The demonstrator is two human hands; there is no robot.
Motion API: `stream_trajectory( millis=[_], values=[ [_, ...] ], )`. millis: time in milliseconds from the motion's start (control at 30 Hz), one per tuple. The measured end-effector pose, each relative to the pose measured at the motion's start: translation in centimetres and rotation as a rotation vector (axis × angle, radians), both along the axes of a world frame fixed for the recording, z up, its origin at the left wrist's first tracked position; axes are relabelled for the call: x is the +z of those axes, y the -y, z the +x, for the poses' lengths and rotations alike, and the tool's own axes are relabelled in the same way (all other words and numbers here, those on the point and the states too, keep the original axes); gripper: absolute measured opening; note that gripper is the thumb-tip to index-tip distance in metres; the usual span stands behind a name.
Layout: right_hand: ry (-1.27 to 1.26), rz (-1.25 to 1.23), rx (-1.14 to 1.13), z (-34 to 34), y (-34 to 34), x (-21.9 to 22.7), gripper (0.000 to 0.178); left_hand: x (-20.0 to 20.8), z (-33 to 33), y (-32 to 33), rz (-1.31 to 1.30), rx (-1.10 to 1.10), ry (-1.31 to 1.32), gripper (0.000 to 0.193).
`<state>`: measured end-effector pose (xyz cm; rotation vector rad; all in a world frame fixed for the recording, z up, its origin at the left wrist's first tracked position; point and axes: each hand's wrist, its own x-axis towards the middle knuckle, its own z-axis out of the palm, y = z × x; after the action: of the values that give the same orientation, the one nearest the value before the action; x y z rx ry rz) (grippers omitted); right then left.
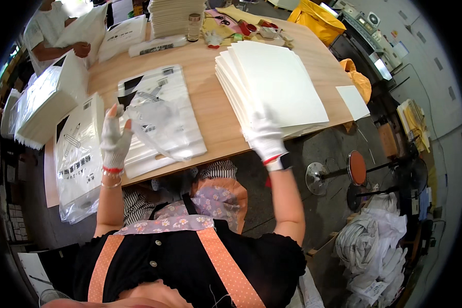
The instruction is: The person repeatedly picks up stacks of white paper and places them into clear plastic packaging bags. They then fold the top of the bags to seal them and place the packaged items on a table. The process is repeated continuously throughout the video.
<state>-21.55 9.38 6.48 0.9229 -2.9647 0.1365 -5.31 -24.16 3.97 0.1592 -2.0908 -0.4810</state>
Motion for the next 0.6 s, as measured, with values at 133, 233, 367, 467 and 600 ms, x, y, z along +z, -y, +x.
stream_trajectory(
  millis=[133,233,367,467,600],
  values=[
    [-0.094,-0.172,0.056,-6.9,-8.3,-1.9,0.084,-1.6,1.3,-3.3,0.283,-0.215,-0.061,0.044],
    [0.23,-0.415,0.017,-9.8,-9.5,-0.5,0.064,-1.4,1.7,-8.0,0.293,-0.44,0.202,0.031],
    [0.164,-0.442,0.05,-11.4,-8.9,-0.1,0.03,-1.8,-0.1,-13.2,0.434,-0.808,0.542,0.021],
    [-0.297,-0.426,0.058,-7.8,-7.7,0.0,0.015,-4.2,-3.8,-17.7,1.124,-1.154,0.623,0.021],
    [-0.219,-0.31,0.435,4.0,-4.2,1.8,0.014,-3.6,-6.7,-18.1,2.213,-1.195,0.681,0.036]
  ],
)
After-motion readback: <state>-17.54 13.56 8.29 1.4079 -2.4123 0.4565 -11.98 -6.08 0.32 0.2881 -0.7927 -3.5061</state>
